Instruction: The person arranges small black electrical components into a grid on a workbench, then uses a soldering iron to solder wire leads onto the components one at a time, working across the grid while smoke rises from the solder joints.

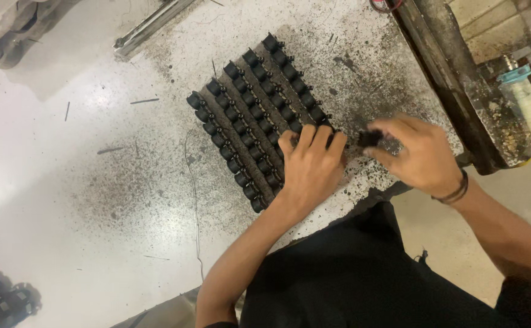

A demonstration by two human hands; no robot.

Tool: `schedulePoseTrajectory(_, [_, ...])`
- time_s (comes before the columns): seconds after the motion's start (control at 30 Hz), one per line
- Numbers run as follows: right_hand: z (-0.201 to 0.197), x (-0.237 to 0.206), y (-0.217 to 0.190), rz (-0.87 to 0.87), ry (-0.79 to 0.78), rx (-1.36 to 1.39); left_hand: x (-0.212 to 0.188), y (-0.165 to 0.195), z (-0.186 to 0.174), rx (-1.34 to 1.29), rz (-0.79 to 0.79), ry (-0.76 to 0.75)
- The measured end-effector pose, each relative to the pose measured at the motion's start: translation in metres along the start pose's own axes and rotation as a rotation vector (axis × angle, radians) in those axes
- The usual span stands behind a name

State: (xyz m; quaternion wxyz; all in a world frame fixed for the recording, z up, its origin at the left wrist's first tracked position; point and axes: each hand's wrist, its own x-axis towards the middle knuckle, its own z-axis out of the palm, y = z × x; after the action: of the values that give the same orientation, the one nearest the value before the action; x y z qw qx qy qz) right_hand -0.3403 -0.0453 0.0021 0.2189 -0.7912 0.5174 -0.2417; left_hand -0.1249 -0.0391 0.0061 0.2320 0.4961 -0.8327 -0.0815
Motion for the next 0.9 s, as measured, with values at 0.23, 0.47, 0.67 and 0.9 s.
schedulePoseTrajectory(0.23, [0.036,-0.029,-0.013,-0.116,0.153,0.128,-0.003,-0.004,-0.007,-0.093,-0.013,0.053])
schedulePoseTrajectory(0.47, [0.033,-0.023,-0.018,-0.158,0.084,0.027,-0.008,-0.001,-0.002,-0.018,-0.008,0.056])
schedulePoseTrajectory(0.67, [0.022,-0.029,-0.017,-0.086,0.17,0.103,-0.031,-0.042,-0.025,0.05,-0.041,0.223])
schedulePoseTrajectory(0.9, [0.004,-0.077,0.012,0.01,0.47,0.047,-0.116,-0.167,-0.085,0.472,-0.499,0.212])
